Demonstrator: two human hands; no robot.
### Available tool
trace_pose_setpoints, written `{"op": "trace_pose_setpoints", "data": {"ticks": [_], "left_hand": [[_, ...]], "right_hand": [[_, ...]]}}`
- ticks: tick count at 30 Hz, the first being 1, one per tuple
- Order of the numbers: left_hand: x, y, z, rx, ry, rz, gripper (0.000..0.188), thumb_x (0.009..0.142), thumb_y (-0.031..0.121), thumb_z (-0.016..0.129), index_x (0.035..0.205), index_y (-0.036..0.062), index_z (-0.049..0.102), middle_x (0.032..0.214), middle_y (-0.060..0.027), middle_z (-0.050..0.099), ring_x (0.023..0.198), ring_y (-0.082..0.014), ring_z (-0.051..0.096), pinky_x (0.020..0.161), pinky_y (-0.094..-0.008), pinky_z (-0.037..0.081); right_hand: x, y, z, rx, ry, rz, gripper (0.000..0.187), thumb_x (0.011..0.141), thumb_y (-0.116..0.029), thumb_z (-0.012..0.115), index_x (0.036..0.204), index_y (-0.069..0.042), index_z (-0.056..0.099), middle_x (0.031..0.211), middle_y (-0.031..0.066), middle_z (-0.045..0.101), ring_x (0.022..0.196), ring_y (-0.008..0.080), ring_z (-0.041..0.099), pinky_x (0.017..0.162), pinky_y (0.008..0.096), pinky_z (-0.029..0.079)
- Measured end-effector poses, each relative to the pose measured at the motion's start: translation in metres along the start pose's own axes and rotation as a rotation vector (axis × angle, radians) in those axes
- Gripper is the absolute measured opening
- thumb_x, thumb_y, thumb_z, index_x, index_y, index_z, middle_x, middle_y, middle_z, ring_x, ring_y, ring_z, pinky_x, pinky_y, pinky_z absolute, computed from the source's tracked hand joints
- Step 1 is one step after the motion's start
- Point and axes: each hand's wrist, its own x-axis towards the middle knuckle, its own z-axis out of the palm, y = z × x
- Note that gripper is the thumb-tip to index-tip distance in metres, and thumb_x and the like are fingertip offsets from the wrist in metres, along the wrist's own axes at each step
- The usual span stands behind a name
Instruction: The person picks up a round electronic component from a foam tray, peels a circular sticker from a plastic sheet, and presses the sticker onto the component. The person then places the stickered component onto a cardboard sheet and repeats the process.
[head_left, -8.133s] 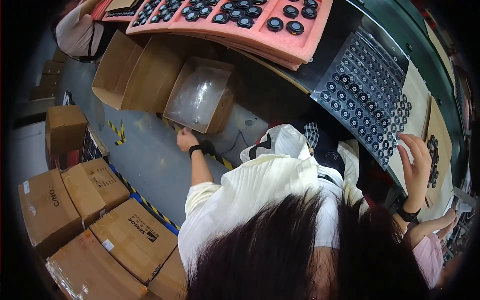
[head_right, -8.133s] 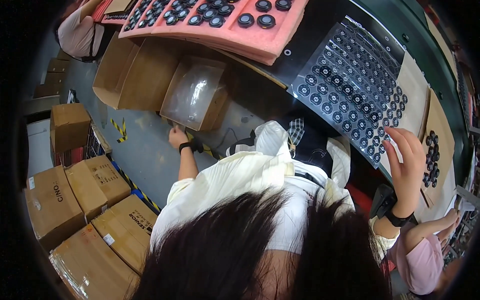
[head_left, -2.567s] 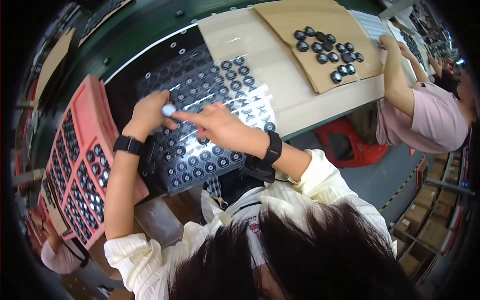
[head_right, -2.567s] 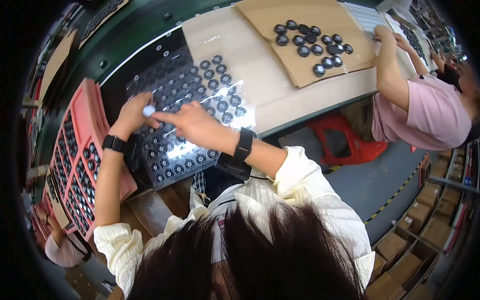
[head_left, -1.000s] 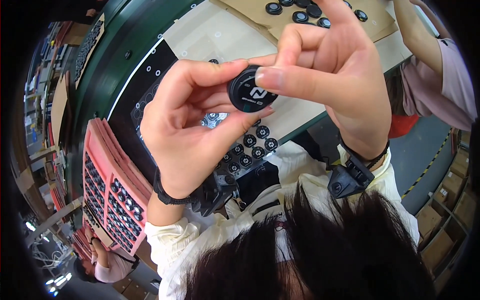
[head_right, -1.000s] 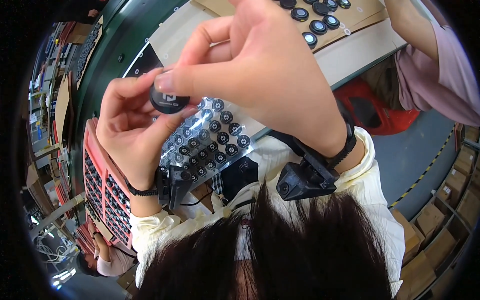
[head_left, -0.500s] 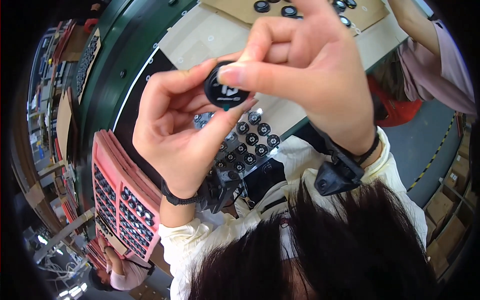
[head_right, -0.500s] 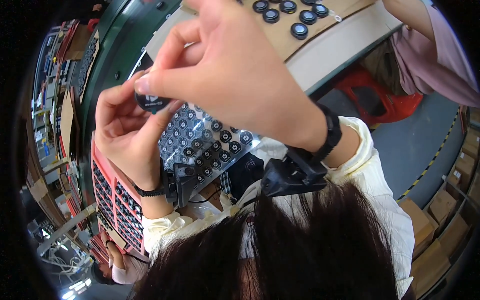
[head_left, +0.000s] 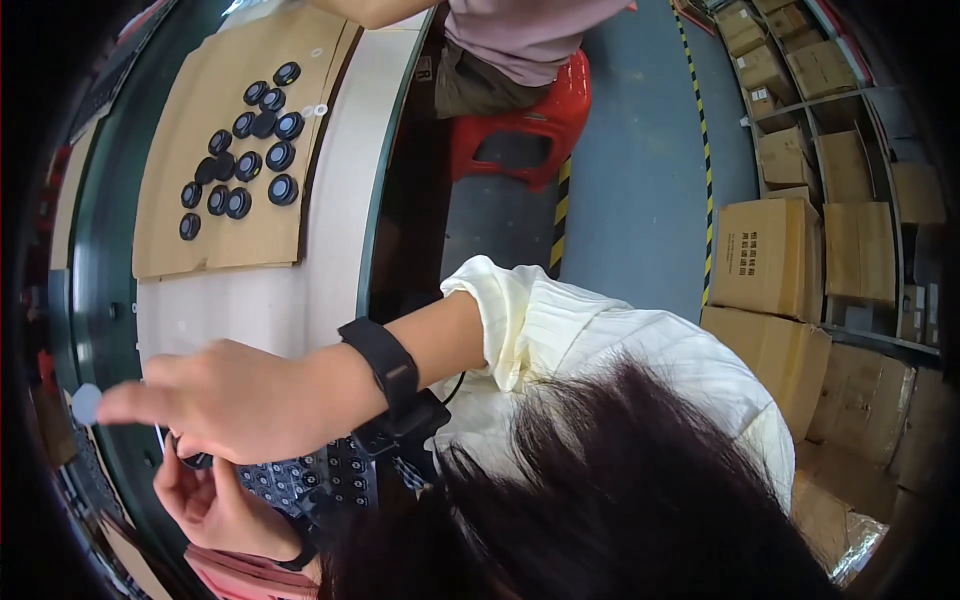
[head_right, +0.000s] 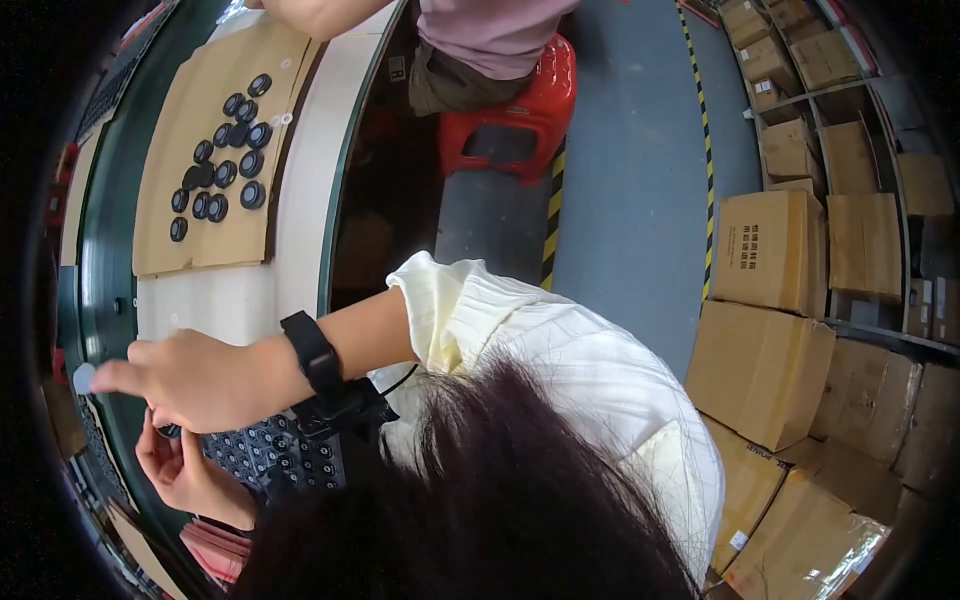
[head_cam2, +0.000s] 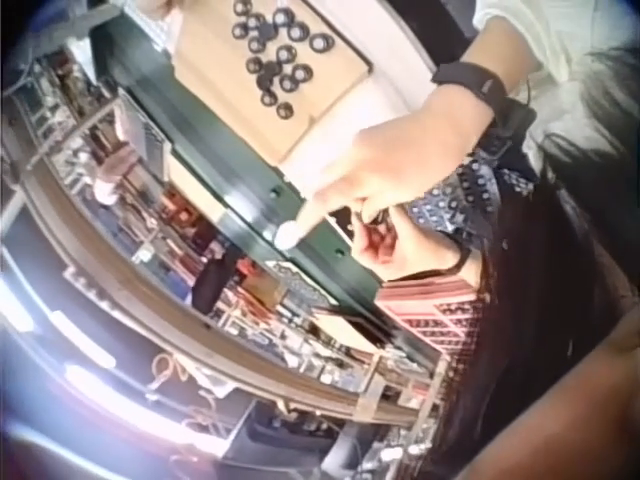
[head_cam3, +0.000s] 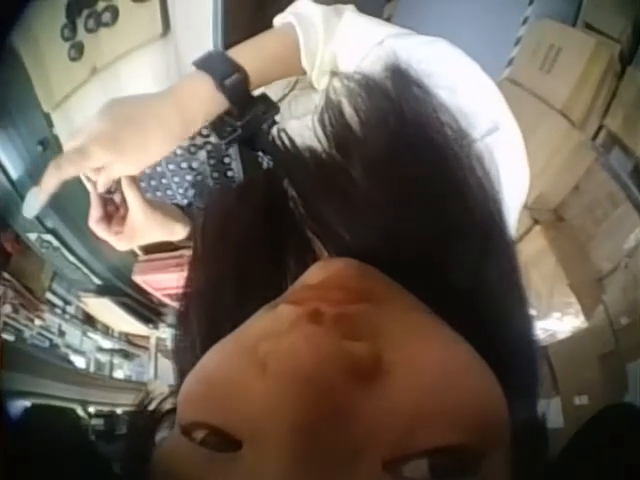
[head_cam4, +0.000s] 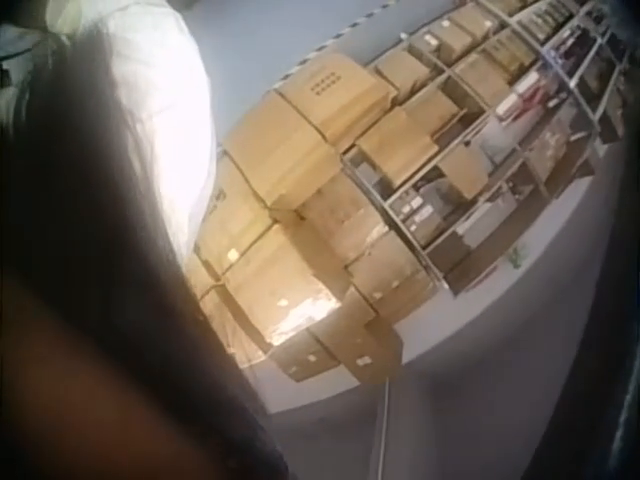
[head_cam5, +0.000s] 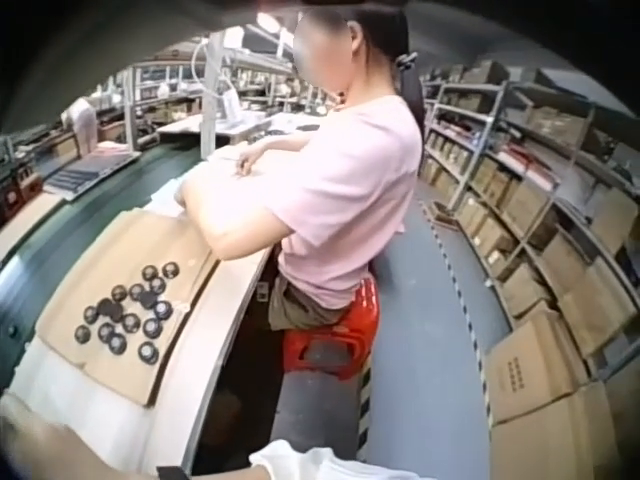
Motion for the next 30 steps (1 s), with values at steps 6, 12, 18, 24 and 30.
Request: {"op": "trace_pose_setpoints", "data": {"ticks": [6, 12, 18, 24, 30], "left_hand": [[-0.018, 0.02, -0.016, 0.287, -0.123, 0.189, 0.04, 0.069, -0.013, 0.057, 0.107, -0.0033, 0.047, 0.099, -0.0135, 0.053, 0.081, -0.0147, 0.054, 0.071, -0.0227, 0.046], [0.055, 0.005, 0.003, -0.457, -0.58, -0.403, 0.035, 0.077, 0.001, 0.054, 0.11, -0.0038, 0.043, 0.103, -0.0133, 0.052, 0.088, -0.0184, 0.055, 0.078, -0.027, 0.044], [0.145, -0.068, 0.032, -0.691, -0.757, -0.666, 0.029, 0.079, 0.026, 0.058, 0.063, 0.0071, 0.043, 0.057, 0.0017, 0.04, 0.05, -0.0123, 0.039, 0.053, -0.0229, 0.038], [0.177, -0.105, 0.098, 0.311, -0.442, 0.389, 0.024, 0.072, 0.022, 0.064, 0.079, 0.0051, 0.048, 0.067, -0.0018, 0.05, 0.056, -0.0117, 0.048, 0.054, -0.0213, 0.039], [0.182, -0.119, 0.108, 0.117, -0.762, 0.121, 0.023, 0.076, 0.016, 0.06, 0.096, 0.01, 0.049, 0.075, 0.0004, 0.053, 0.056, -0.0053, 0.045, 0.047, -0.0182, 0.034]], "right_hand": [[-0.013, -0.002, -0.003, -0.165, 0.049, -0.164, 0.079, 0.061, -0.003, 0.066, 0.129, -0.015, 0.029, 0.115, 0.0164, 0.042, 0.09, 0.0241, 0.054, 0.069, 0.0301, 0.048], [-0.03, 0.009, -0.054, -0.342, 0.163, -0.037, 0.035, 0.06, 0.0, 0.069, 0.093, -0.006, 0.059, 0.107, 0.0112, 0.048, 0.095, 0.0218, 0.05, 0.081, 0.0292, 0.041], [-0.059, 0.02, -0.089, -0.221, 0.281, 0.111, 0.017, 0.063, 0.011, 0.062, 0.075, 0.002, 0.055, 0.078, 0.0054, 0.051, 0.074, 0.0133, 0.05, 0.067, 0.0211, 0.04], [-0.068, 0.022, -0.099, -0.352, 0.199, 0.248, 0.015, 0.062, 0.01, 0.063, 0.072, 0.002, 0.055, 0.074, 0.0058, 0.052, 0.069, 0.0128, 0.051, 0.062, 0.0216, 0.04], [-0.058, 0.024, -0.097, -0.354, 0.111, 0.259, 0.015, 0.062, 0.009, 0.064, 0.071, 0.002, 0.055, 0.072, 0.0063, 0.053, 0.067, 0.0129, 0.051, 0.062, 0.0213, 0.041]]}}
